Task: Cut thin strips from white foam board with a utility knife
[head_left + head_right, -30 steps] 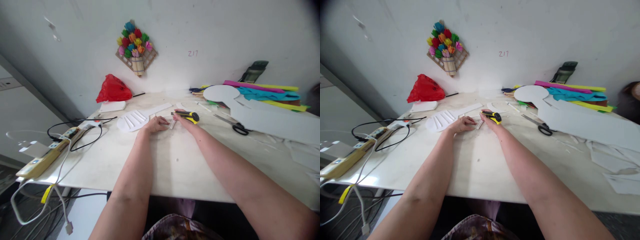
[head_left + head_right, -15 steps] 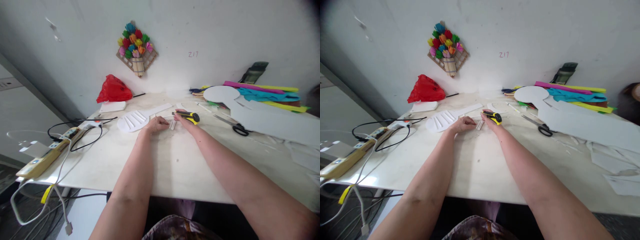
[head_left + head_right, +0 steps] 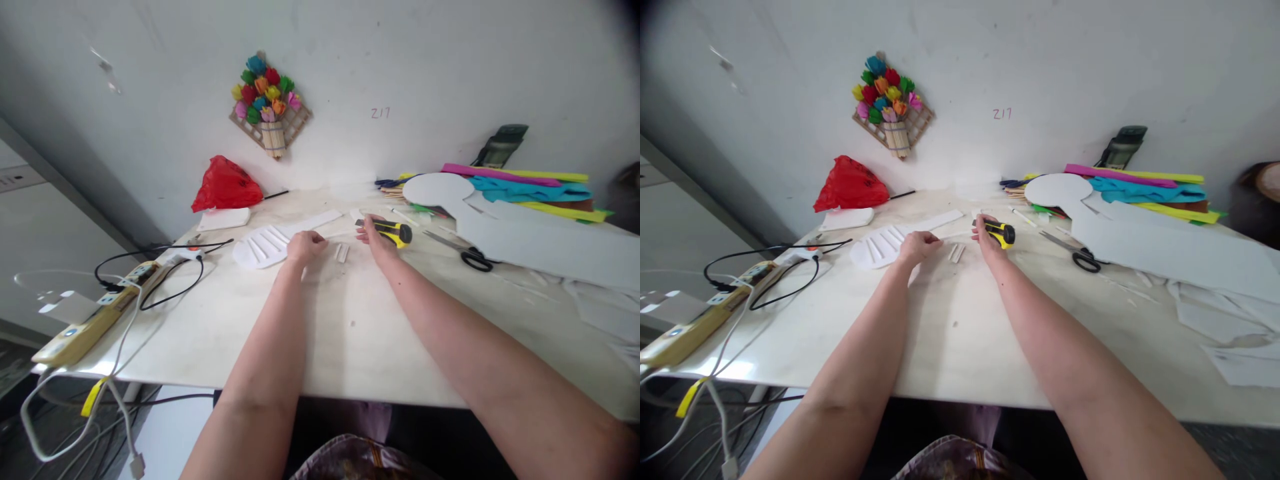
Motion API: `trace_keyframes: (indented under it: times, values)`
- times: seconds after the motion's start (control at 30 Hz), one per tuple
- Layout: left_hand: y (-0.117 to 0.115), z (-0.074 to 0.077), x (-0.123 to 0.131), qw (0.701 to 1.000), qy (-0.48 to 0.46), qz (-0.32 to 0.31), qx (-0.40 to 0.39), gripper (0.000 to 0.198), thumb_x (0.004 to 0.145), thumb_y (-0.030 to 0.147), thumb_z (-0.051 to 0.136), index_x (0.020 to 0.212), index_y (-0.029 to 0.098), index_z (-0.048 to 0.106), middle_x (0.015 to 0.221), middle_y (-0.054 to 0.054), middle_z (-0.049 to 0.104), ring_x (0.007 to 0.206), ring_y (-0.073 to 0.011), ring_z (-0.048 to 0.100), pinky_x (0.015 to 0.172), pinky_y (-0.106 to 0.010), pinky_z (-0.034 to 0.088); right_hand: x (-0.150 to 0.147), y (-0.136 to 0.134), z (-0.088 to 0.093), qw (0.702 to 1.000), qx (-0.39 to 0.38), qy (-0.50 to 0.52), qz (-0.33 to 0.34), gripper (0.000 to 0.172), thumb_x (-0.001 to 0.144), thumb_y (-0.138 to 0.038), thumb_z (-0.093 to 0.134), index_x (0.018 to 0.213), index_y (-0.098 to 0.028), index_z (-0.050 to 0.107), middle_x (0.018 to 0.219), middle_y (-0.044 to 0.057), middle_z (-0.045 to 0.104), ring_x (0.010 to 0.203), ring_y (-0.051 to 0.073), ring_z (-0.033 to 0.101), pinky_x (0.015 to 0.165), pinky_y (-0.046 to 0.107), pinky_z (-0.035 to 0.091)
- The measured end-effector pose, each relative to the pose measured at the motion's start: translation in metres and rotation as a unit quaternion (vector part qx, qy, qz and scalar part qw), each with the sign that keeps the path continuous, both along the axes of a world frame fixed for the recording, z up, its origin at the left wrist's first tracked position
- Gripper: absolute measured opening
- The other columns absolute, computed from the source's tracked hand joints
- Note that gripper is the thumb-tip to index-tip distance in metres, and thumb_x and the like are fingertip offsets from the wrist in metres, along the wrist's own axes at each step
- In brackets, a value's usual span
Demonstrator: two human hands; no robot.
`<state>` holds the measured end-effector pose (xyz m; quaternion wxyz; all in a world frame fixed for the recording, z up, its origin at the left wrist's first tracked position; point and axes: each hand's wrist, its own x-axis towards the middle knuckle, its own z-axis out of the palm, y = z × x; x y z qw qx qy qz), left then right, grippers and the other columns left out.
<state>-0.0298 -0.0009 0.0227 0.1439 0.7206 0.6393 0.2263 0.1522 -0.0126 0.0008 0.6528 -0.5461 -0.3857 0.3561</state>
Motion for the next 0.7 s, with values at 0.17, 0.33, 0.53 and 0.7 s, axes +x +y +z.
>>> trace_keyframes:
  times: [0.17,0.33,0.53,0.7]
  values:
    - [-0.009,0.004,0.02,0.994,0.085,-0.054,-0.049,0.025,0.067,0.039,0.064,0.086,0.025,0.072,0.091,-0.003,0.072,0.088,-0.0234,0.063,0.074,-0.029,0.047,0.002,0.001,-0.003,1.0,0.009,-0.015,-0.003,0.037,0.084,-0.049,0.051,0.105,-0.019,0.058,0.073,0.001,0.065,0.052,0.008,0.059,0.059,0.025,0.053]
    - [-0.005,0.0,0.02,0.992,0.109,-0.057,-0.027,0.022,0.064,0.03,0.064,0.084,0.025,0.073,0.09,-0.004,0.072,0.088,-0.0234,0.064,0.075,-0.029,0.048,0.006,0.005,-0.007,1.0,0.02,-0.002,-0.02,0.044,0.081,-0.054,0.051,0.106,-0.018,0.057,0.072,0.002,0.065,0.052,0.01,0.06,0.056,0.025,0.052]
    - [-0.004,0.001,0.021,0.995,0.087,-0.038,-0.024,0.021,0.067,0.028,0.064,0.085,0.022,0.073,0.092,-0.007,0.072,0.091,-0.026,0.064,0.076,-0.032,0.048,0.011,0.007,-0.002,0.997,0.029,0.017,-0.063,0.048,0.081,-0.056,0.049,0.109,-0.018,0.056,0.075,0.003,0.066,0.053,0.01,0.06,0.054,0.022,0.049]
    - [-0.016,0.004,0.051,0.992,-0.056,-0.116,-0.003,0.032,0.074,0.031,0.063,0.102,0.018,0.07,0.091,-0.005,0.073,0.083,-0.0192,0.065,0.074,-0.026,0.048,0.023,0.01,0.01,0.991,0.076,0.014,-0.112,0.045,0.084,-0.051,0.045,0.112,-0.017,0.053,0.085,0.006,0.066,0.062,0.011,0.062,0.058,0.024,0.052]
